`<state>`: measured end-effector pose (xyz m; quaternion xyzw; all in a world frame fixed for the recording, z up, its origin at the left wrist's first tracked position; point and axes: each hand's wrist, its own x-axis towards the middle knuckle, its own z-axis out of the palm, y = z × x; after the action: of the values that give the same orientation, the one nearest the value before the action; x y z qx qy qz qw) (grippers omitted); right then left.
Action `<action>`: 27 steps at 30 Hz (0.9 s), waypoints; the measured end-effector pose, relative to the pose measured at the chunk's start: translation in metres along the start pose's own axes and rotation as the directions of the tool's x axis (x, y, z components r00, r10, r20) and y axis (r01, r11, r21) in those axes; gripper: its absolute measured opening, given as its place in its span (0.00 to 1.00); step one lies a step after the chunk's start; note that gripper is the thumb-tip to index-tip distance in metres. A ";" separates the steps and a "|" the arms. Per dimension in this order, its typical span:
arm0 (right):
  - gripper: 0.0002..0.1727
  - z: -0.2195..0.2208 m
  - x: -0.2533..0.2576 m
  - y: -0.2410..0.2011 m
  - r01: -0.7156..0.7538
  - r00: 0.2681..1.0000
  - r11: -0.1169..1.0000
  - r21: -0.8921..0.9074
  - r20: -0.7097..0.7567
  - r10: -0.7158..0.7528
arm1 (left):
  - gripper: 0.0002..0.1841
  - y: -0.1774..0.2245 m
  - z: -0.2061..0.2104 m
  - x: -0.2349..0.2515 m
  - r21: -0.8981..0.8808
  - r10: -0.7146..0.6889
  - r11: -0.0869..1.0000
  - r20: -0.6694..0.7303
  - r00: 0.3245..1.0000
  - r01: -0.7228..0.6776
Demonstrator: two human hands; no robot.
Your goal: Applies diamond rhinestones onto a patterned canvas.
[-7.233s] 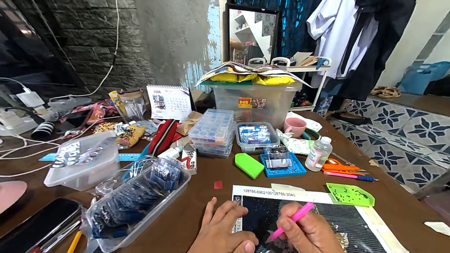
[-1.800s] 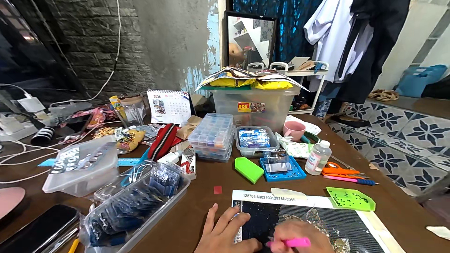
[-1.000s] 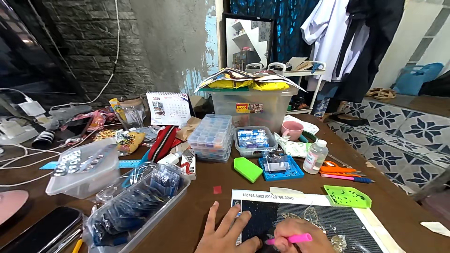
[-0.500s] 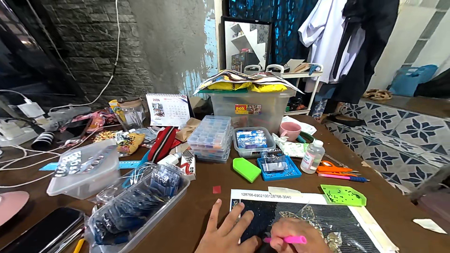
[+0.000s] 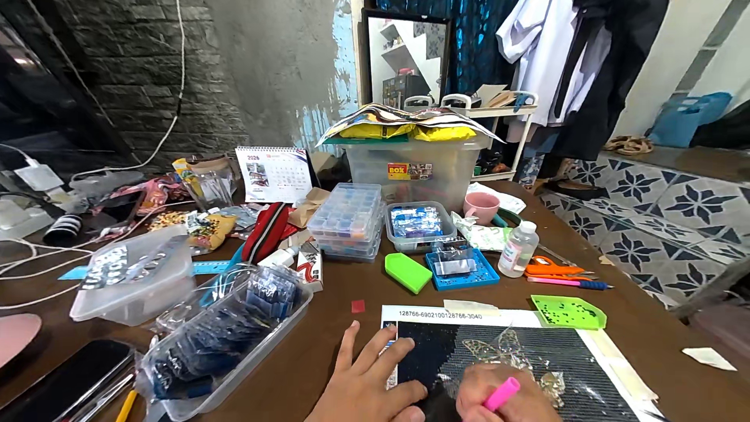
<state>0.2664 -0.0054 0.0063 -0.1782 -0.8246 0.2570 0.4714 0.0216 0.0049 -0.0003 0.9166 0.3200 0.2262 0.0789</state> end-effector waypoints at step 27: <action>0.21 -0.002 0.000 0.001 -0.085 0.995 0.992 0.092 -0.041 0.089 | 0.24 -0.001 0.000 0.000 -0.056 -0.005 0.998 -0.036 0.999 0.003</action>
<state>0.2682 -0.0043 0.0066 -0.1985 -0.7929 0.3102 0.4856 0.0211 0.0058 -0.0010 0.9092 0.3168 0.2513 0.0992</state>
